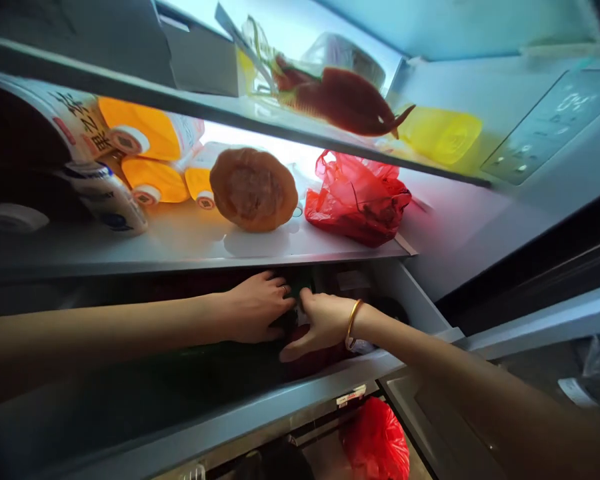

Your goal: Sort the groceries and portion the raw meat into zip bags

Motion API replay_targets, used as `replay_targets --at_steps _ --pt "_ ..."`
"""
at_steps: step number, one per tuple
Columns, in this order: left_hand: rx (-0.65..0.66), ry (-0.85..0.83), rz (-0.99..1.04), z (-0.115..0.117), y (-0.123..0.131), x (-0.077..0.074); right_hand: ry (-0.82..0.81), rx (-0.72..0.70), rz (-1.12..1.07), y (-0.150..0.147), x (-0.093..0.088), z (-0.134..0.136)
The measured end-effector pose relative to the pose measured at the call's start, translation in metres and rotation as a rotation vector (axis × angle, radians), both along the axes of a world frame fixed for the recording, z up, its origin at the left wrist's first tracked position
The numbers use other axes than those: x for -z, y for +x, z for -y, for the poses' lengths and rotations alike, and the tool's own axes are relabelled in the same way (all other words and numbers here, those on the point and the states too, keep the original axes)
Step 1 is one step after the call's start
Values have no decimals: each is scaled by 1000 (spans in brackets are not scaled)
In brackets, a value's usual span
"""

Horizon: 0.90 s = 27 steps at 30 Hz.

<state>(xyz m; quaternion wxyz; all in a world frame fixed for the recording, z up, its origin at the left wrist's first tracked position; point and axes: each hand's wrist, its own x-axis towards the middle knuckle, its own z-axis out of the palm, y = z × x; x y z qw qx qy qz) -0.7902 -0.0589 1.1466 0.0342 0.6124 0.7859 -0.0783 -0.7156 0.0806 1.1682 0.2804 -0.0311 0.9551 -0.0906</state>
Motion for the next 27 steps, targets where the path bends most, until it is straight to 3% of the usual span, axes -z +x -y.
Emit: replay_targets --at_steps 6,12,18,23,27 --pt "10 -13 -15 2 -3 0 -51 40 -173 10 14 -1" --pt "-10 10 49 0 -4 -1 -207 212 -238 -2 4 -38" --pt "163 38 124 -13 10 10 -414 206 -264 -9 10 -58" --pt "308 102 240 -20 14 18 -467 449 -304 -12 9 -73" --pt "295 108 282 -29 4 5 -550 567 -349 -3 3 -84"
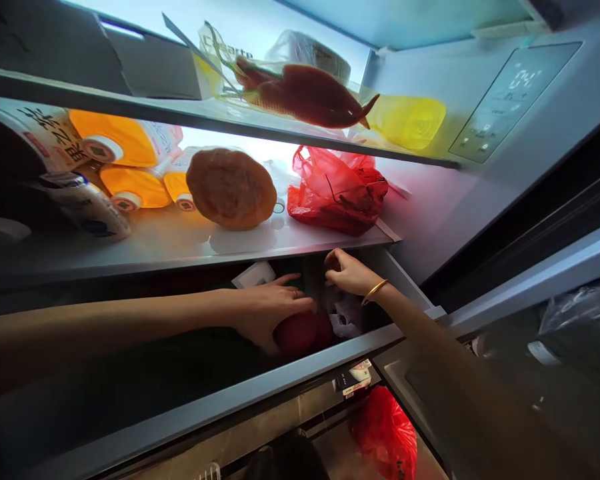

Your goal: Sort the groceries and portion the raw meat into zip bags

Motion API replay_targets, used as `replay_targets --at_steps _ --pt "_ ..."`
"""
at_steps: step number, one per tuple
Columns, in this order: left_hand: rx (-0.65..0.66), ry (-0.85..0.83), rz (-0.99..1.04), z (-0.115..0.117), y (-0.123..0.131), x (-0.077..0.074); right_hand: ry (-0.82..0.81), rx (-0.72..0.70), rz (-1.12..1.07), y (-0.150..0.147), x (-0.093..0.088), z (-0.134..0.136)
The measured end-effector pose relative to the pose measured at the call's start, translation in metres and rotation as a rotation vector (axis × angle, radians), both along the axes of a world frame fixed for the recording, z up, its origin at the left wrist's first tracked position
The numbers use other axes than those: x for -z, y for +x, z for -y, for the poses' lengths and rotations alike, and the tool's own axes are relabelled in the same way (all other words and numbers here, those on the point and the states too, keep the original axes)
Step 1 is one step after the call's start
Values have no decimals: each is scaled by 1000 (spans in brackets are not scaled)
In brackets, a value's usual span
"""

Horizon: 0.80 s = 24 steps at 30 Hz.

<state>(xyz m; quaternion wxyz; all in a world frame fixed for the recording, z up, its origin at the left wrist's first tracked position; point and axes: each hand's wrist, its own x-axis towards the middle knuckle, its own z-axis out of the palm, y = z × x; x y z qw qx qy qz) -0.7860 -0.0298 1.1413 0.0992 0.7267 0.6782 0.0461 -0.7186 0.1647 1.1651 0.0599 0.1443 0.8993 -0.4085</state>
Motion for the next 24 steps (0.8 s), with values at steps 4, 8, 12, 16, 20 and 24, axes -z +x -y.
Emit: replay_targets --at_steps 4,8,12,16,20,24 --pt "-313 -27 56 -25 -14 -11 26 45 -261 19 -11 -7" --pt "-544 -84 90 -54 -18 6 -272 112 -336 43 -15 -5" --pt "-565 -86 77 -72 -14 28 -516 98 -276 62 -7 -4" --pt "-513 -129 24 -79 -14 30 -533 171 -351 75 15 -11" --pt "-483 -265 58 -79 -16 21 -557 234 -487 87 35 -12" --pt "-525 -304 5 -76 -12 19 -429 332 -799 101 43 3"
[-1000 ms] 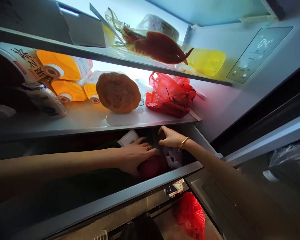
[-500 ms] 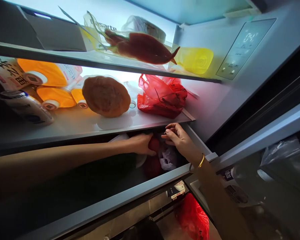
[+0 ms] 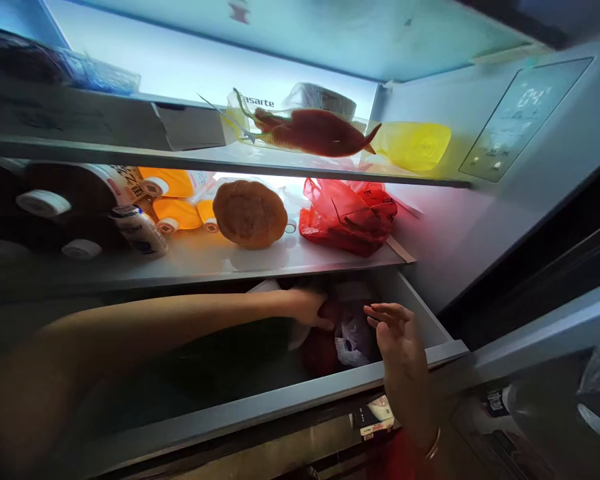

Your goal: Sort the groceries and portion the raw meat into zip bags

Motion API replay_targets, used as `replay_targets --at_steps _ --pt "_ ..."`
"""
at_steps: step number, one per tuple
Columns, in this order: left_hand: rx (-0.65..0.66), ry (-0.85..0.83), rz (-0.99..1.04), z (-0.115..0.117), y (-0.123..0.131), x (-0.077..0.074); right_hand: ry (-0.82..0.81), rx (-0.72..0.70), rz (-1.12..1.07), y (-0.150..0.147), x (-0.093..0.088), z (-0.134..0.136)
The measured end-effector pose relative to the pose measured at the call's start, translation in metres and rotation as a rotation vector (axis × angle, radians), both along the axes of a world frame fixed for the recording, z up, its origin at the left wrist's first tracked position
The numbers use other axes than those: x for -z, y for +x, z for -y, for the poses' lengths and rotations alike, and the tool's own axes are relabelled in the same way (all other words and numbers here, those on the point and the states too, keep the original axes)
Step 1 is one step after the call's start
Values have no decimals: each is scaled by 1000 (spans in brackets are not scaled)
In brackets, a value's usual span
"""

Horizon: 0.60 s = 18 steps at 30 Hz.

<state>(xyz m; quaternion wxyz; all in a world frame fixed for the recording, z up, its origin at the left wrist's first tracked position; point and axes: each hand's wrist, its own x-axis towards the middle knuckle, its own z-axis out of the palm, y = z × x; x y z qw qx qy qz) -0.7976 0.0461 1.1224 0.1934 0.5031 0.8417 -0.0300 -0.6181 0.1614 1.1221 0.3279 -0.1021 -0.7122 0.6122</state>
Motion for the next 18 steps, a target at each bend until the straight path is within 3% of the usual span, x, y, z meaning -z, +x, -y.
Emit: replay_targets --at_steps 5,9,11,15,18 --pt "75 170 -224 7 19 -10 258 232 -192 17 20 18" --pt "256 418 -261 18 27 -43 352 302 -232 28 40 19" --pt "288 538 -336 21 22 -62 348 298 -235 32 44 18" --pt "232 752 -506 17 -3 -92 361 288 -204 37 43 18" --pt "33 869 -586 0 -24 -103 399 275 -158 38 42 17"
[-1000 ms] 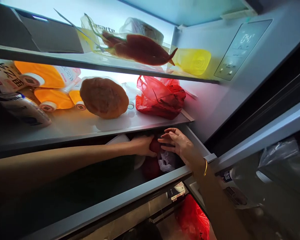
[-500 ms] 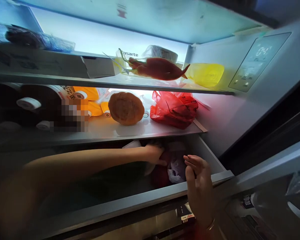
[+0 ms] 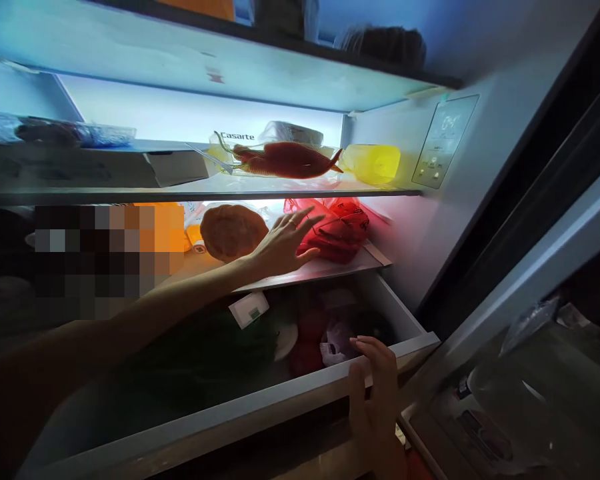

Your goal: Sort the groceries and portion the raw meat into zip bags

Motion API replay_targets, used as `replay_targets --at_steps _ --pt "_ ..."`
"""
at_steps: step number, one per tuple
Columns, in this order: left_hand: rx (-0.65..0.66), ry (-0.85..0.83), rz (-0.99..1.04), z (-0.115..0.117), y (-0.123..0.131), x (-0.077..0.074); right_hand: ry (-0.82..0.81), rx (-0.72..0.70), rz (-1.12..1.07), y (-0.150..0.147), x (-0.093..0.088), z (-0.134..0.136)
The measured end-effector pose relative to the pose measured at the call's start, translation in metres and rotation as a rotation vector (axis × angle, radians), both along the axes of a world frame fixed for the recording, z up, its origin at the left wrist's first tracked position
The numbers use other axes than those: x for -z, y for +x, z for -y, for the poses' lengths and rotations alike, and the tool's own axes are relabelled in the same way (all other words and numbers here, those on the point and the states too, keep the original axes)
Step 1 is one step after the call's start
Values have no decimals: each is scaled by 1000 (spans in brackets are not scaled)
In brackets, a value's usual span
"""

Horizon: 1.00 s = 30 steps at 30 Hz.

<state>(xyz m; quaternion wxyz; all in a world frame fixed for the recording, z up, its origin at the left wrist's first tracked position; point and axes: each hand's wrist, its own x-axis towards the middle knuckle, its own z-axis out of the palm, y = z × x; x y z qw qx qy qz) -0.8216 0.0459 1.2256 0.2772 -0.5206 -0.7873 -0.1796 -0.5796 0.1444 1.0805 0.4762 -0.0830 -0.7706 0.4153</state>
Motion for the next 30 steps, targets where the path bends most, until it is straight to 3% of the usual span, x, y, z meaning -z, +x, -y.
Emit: replay_targets --at_steps 2,4,8,11,15,19,22,25,30 --pt "-120 28 115 -14 -6 2 19 -2 12 0 1 -1" --pt "-159 -44 201 -26 -2 11 38 11 4 -1 3 -2" --pt "-114 -252 142 -28 34 40 113 36 -12 -3 4 -2" --pt "-112 -359 109 -19 56 52 82 -6 25 -4 -5 0" --pt "-126 -330 84 -11 56 43 67 -65 102 -7 -20 -1" --pt "-288 -248 -20 -3 42 31 191 -89 129 -13 -23 -7" --pt "-307 -315 -50 4 38 34 316 -109 119 -19 -27 -17" --pt "-243 -402 72 5 42 47 382 -112 126 -32 -50 -28" --pt "-55 -328 68 -3 46 59 427 -155 156 -51 -104 -30"
